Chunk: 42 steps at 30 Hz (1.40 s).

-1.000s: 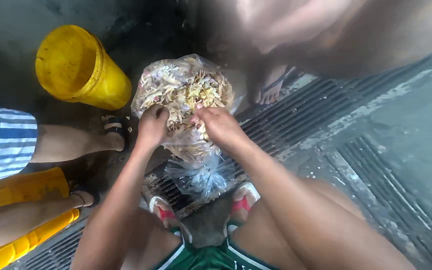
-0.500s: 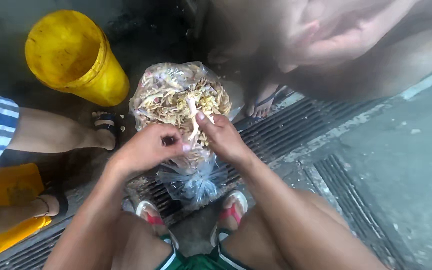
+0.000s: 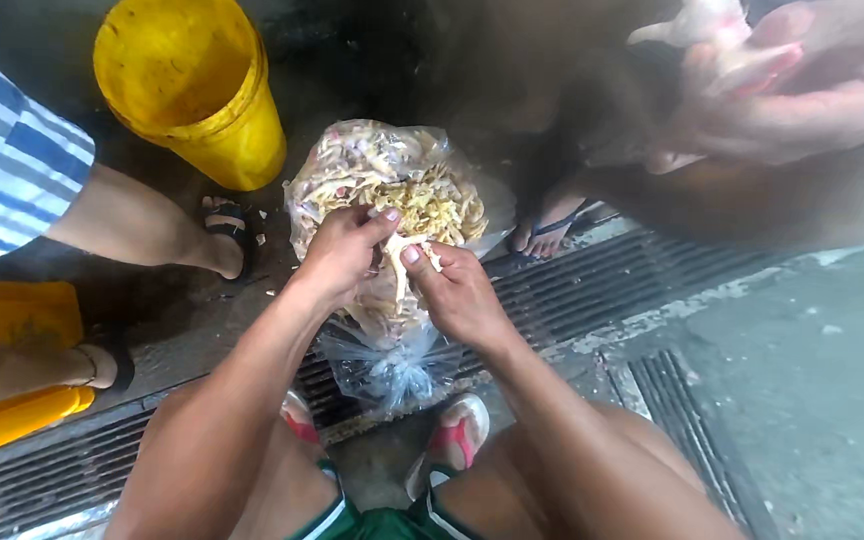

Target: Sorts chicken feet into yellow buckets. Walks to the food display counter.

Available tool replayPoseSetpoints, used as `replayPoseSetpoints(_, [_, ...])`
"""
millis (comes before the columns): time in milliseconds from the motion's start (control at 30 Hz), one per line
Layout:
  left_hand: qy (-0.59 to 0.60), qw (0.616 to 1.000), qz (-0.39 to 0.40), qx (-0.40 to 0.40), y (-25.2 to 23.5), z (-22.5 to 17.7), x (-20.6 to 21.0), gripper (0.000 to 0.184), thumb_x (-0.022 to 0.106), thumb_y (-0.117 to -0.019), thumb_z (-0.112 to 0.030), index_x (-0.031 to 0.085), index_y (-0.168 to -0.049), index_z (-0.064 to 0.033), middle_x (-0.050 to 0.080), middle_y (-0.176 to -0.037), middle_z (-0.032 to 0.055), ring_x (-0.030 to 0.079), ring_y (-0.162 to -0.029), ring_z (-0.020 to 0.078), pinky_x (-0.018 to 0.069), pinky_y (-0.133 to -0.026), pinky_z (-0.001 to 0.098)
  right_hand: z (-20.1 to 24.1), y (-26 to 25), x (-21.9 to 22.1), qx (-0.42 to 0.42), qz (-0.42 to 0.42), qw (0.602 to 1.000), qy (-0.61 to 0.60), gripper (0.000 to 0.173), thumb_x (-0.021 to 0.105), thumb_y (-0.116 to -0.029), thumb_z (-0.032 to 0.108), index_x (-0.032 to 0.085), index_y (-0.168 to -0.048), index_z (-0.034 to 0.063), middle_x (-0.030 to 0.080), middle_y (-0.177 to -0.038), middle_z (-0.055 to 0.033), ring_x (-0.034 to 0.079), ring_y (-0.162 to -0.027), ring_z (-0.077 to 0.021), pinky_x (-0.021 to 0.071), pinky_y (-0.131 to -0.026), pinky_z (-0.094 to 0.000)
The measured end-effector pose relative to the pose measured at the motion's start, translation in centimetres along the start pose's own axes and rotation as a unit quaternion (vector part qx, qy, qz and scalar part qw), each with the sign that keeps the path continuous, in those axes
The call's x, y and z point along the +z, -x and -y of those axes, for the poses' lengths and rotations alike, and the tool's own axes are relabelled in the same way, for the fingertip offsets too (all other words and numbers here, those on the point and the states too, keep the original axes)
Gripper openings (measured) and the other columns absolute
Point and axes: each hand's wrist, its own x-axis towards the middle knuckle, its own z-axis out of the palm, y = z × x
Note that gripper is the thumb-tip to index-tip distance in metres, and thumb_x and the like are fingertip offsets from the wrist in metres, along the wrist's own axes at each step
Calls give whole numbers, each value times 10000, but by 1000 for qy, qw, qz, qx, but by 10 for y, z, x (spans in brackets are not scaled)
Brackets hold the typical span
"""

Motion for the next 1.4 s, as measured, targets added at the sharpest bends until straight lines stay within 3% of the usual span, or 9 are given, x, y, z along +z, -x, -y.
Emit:
replayPoseSetpoints(233, [28,997,-58,-42,-15,-3,0,203,620,-1031,-266,649,-981,-71,575,-710,27,474,-512,90,401,-453,227,2,1,2,-7,-13,1000,5,371,507,-1075,364,686,-863,119,527,-599,-14,483,-474,-131,423,-437,-310])
replayPoseSetpoints(367, [62,981,-178,38,-40,-18,-50,161,571,-1053,-275,606,-1026,-121,528,-667,-37,433,-487,56,403,-449,216,2,30,14,-43,63,997,-5,299,541,-1059,269,677,-855,97,555,-648,32,521,-558,-59,468,-530,-251])
replayPoseSetpoints(500, [77,984,-135,85,-36,-33,-58,196,543,-1074,-316,556,-943,-171,447,-638,-61,403,-485,51,391,-454,196,-3,27,13,11,66,998,21,288,526,-1065,267,696,-881,125,589,-681,45,559,-607,-41,487,-574,-236])
replayPoseSetpoints(700, [154,982,-41,97,-34,-25,-51,244,514,-1081,-328,574,-924,-152,502,-684,-36,471,-532,58,452,-505,200,-1,9,-4,69,47,996,-24,363,433,-1055,100,693,-1287,202,723,-1150,25,693,-835,-117,598,-709,-350])
replayPoseSetpoints(833, [60,994,-18,94,-24,-23,-37,161,549,-1069,-283,607,-1007,-145,550,-679,-41,500,-523,40,464,-483,193,3,7,-9,68,-23,997,-36,321,430,-973,133,751,-982,141,679,-800,-6,567,-598,-123,473,-523,-334])
replayPoseSetpoints(933, [-87,990,-10,111,-14,-16,-22,144,635,-1021,-246,622,-1048,-105,546,-709,-22,451,-503,59,416,-454,214,7,5,-12,55,-15,998,12,296,500,-1025,312,731,-962,139,635,-758,-2,569,-617,-116,473,-543,-338])
replayPoseSetpoints(1033, [-224,965,5,138,-8,-8,-9,221,701,-984,-270,646,-989,-57,628,-747,43,570,-563,127,505,-508,287,2,3,-6,23,-8,999,39,359,621,-986,492,700,-925,148,593,-653,5,538,-513,-101,456,-457,-301])
replayPoseSetpoints(1133, [-274,954,-4,124,-6,-3,-1,236,717,-974,-286,639,-942,-66,632,-742,51,606,-595,146,543,-548,321,-3,3,-2,-14,3,998,66,279,621,-1027,348,677,-872,123,597,-666,3,549,-538,-99,467,-481,-301])
replayPoseSetpoints(1400, [-73,989,-91,86,-34,-16,-33,174,684,-995,-259,605,-1028,-107,546,-730,-18,426,-496,62,393,-443,215,8,17,4,-10,39,999,30,264,574,-1039,250,664,-817,140,551,-641,36,499,-532,-69,419,-483,-258])
